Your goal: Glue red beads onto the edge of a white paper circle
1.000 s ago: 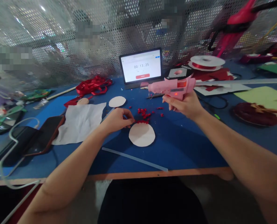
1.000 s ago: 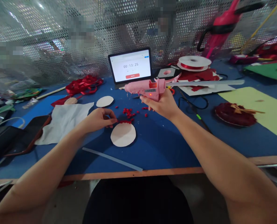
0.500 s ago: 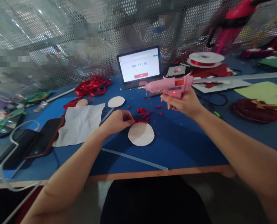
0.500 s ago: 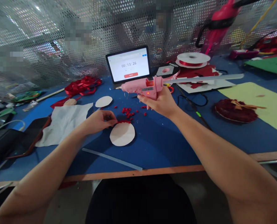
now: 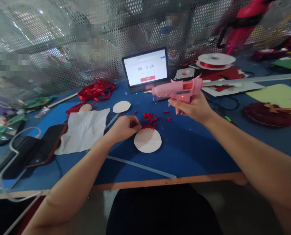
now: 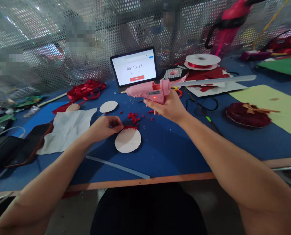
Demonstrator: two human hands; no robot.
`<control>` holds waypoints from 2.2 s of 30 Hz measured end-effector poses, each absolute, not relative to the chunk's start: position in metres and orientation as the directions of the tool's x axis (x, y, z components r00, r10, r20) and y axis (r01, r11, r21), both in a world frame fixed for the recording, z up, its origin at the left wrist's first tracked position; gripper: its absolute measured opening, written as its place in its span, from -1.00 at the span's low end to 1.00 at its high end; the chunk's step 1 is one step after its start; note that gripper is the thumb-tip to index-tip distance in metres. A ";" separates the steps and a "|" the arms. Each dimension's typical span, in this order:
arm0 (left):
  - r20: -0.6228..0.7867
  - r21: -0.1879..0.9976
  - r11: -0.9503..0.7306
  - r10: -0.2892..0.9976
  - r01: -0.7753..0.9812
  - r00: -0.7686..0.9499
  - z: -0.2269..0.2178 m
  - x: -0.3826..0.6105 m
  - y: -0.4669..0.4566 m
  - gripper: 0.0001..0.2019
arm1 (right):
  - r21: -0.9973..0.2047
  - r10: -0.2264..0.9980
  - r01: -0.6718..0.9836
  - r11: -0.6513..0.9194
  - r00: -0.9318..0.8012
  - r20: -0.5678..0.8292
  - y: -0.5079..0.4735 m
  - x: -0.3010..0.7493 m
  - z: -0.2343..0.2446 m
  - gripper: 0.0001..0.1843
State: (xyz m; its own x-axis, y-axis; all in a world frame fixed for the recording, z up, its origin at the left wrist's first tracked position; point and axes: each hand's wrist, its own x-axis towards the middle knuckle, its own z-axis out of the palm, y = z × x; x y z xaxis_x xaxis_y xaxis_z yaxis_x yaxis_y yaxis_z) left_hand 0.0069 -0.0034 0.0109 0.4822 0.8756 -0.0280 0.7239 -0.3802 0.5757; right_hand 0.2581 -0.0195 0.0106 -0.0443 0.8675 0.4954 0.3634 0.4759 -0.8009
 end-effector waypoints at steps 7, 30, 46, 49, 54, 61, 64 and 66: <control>-0.020 0.537 -0.413 0.866 0.735 0.500 0.015 0.008 -0.007 -0.90 | -0.796 0.865 0.369 0.480 -0.048 0.499 -0.020 0.258 0.011 -0.71; -0.042 0.425 -0.458 0.852 0.781 0.523 0.019 0.012 -0.009 -0.87 | -0.809 0.871 0.349 0.473 -0.047 0.489 -0.020 0.258 0.011 -0.80; -0.012 0.343 -0.491 0.850 0.801 0.527 0.018 0.015 -0.010 -0.88 | -0.808 0.868 0.343 0.479 -0.047 0.494 -0.019 0.258 0.009 -0.78; -0.020 0.345 -0.484 0.853 0.804 0.522 0.019 0.014 -0.010 -0.86 | -0.809 0.865 0.333 0.484 -0.045 0.499 -0.019 0.258 0.010 -0.78; -0.022 0.357 -0.473 0.858 0.806 0.513 0.018 0.013 -0.010 -0.83 | -0.813 0.869 0.332 0.478 -0.041 0.494 -0.020 0.257 0.011 -0.79; -0.012 0.345 -0.497 0.846 0.797 0.533 0.017 0.013 -0.010 -0.85 | -0.813 0.864 0.318 0.488 -0.042 0.502 -0.019 0.258 0.010 -0.80; -0.005 0.337 -0.501 0.846 0.797 0.533 0.016 0.014 -0.010 -0.86 | -0.812 0.859 0.303 0.499 -0.049 0.509 -0.018 0.258 0.009 -0.81; -0.005 0.331 -0.498 0.848 0.802 0.529 0.015 0.014 -0.010 -0.86 | -0.812 0.860 0.305 0.497 -0.046 0.508 -0.018 0.258 0.008 -0.81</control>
State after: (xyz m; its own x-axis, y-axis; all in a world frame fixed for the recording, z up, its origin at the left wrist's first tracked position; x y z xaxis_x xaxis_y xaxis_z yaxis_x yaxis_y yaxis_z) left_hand 0.0141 -0.0100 0.0154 0.5292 0.8485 -0.0046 0.8016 -0.4982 0.3305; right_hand 0.2579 -0.0179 0.0084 -0.0463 0.8599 0.5084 0.3051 0.4968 -0.8124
